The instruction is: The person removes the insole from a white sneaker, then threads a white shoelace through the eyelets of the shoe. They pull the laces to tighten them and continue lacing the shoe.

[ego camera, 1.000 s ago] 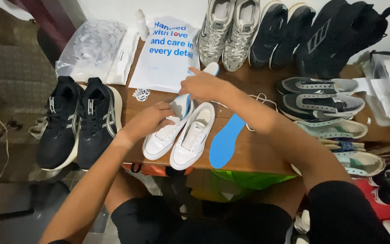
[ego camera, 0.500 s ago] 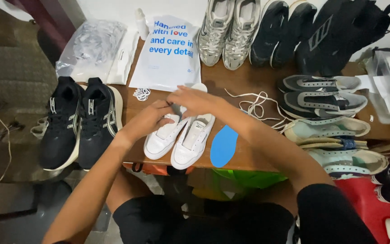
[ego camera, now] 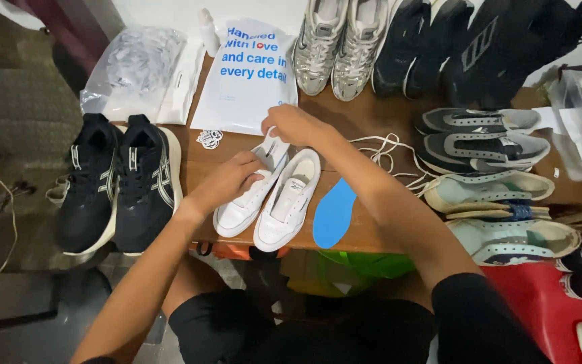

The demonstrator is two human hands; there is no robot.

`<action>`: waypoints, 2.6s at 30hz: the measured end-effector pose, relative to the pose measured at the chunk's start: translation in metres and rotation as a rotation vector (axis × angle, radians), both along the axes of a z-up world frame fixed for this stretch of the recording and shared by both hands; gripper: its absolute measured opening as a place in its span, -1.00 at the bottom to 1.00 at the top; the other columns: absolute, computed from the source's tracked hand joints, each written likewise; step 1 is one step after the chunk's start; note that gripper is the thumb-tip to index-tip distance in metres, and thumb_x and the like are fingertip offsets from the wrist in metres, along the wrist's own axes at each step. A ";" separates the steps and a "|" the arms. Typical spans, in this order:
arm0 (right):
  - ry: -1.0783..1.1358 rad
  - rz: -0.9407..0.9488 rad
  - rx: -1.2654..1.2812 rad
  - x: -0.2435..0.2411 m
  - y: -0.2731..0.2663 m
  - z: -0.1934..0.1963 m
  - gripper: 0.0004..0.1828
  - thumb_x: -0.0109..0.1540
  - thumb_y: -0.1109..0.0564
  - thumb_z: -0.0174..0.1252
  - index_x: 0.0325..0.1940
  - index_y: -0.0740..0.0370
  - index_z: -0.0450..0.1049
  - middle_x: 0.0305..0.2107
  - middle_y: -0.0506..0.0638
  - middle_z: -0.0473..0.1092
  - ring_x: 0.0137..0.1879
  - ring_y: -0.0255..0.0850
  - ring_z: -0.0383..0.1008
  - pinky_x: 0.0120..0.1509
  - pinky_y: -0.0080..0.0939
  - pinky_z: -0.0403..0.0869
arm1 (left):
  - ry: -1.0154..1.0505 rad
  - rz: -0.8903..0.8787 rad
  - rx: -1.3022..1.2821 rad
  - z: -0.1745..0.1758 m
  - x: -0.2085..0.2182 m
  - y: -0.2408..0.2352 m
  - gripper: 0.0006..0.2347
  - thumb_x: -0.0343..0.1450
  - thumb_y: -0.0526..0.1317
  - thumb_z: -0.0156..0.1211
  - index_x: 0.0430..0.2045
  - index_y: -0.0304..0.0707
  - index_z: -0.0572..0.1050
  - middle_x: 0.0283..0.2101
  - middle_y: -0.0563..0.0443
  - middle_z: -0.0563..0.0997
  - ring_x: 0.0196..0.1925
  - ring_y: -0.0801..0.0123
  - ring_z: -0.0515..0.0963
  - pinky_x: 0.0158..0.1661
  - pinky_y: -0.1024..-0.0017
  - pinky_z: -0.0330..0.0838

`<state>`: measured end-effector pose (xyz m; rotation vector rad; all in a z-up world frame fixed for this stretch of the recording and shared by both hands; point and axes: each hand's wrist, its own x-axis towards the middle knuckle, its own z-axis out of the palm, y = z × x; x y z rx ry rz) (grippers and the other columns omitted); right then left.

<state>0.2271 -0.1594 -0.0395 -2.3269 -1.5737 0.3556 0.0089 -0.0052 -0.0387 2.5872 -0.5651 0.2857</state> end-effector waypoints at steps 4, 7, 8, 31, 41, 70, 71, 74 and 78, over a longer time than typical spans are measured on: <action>-0.155 0.043 -0.080 -0.021 0.001 0.021 -0.78 0.34 0.15 0.12 0.02 -0.02 0.60 -0.04 0.22 0.50 0.10 0.20 0.48 0.24 0.17 0.38 | 0.007 0.008 -0.069 -0.006 -0.004 0.001 -0.81 0.55 -0.11 0.03 -0.12 -0.20 0.49 -0.12 -0.13 0.49 0.04 -0.07 0.55 -0.06 0.14 0.53; -0.533 0.052 -0.240 -0.033 0.006 0.021 -0.67 0.17 0.06 0.33 0.01 -0.25 0.61 -0.02 0.02 0.48 0.08 0.04 0.43 0.26 0.24 0.19 | 0.042 0.025 -0.163 -0.004 -0.004 0.006 -0.80 0.54 -0.09 0.06 -0.09 -0.18 0.42 -0.14 -0.13 0.45 0.04 -0.09 0.54 -0.01 0.13 0.51; -0.474 0.151 -0.306 -0.045 0.007 0.021 -0.48 0.15 0.09 0.35 0.20 -0.16 0.48 0.14 0.02 0.40 0.21 0.01 0.36 0.39 0.31 0.06 | 0.053 0.034 -0.177 -0.005 -0.006 0.007 -0.80 0.55 -0.09 0.05 -0.12 -0.20 0.42 -0.18 -0.10 0.42 0.00 -0.06 0.54 -0.03 0.17 0.50; -0.365 0.454 -0.077 -0.032 0.002 -0.013 -0.63 0.13 0.33 0.29 0.02 0.22 0.50 -0.04 -0.01 0.48 0.19 -0.06 0.39 0.63 0.24 -0.14 | 0.050 -0.062 -0.074 0.005 -0.004 0.009 -0.81 0.56 -0.12 -0.02 -0.16 -0.27 0.37 -0.21 -0.22 0.42 -0.06 -0.28 0.52 -0.11 0.05 0.49; -0.098 0.217 0.293 -0.035 -0.047 0.017 -0.38 0.20 -0.04 0.32 0.31 0.15 0.40 0.19 0.15 0.37 0.43 0.05 0.22 0.58 0.40 -0.16 | -0.043 0.175 -0.244 0.011 -0.040 -0.033 -0.56 0.54 -0.06 -0.06 0.29 -0.28 0.20 0.35 -0.42 0.19 0.39 -0.30 0.25 0.26 -0.07 0.29; 0.555 -0.529 0.581 0.034 -0.156 -0.049 -0.93 0.37 0.15 0.05 -0.12 0.12 0.45 -0.54 -0.02 0.46 -0.43 -0.21 0.51 -0.21 -0.22 0.45 | -0.180 0.524 -0.387 -0.011 -0.050 -0.070 -0.22 0.40 -0.03 0.25 0.47 -0.39 -0.02 0.41 -0.57 0.09 0.41 -0.49 0.15 0.24 -0.44 0.00; 0.557 -0.466 0.562 0.025 -0.163 -0.015 -0.90 0.35 0.19 0.06 -0.09 0.14 0.48 -0.52 -0.03 0.48 -0.41 -0.27 0.46 -0.18 -0.27 0.43 | -0.278 0.496 -0.419 -0.003 -0.042 -0.072 -0.34 0.46 -0.12 0.16 0.44 -0.37 0.04 0.40 -0.46 0.15 0.42 -0.36 0.18 0.29 -0.32 0.01; 0.613 -0.319 0.531 -0.010 -0.178 0.079 -0.83 0.35 0.24 0.02 -0.01 0.22 0.48 -0.49 -0.02 0.46 -0.43 -0.38 0.34 -0.24 -0.40 0.32 | -0.369 0.394 -0.515 0.040 -0.011 -0.093 -0.53 0.54 -0.22 0.06 0.35 -0.42 0.17 0.28 -0.35 0.33 0.35 -0.20 0.32 0.30 -0.10 0.15; 0.587 -0.143 0.475 -0.040 -0.182 0.155 -0.83 0.39 0.23 -0.01 0.02 0.31 0.41 -0.47 0.07 0.44 -0.49 -0.40 0.25 -0.36 -0.45 0.22 | -0.090 0.069 -0.735 0.098 0.053 -0.139 -0.62 0.61 -0.10 -0.19 0.29 -0.34 0.23 0.17 -0.32 0.53 0.22 -0.25 0.51 0.19 -0.14 0.34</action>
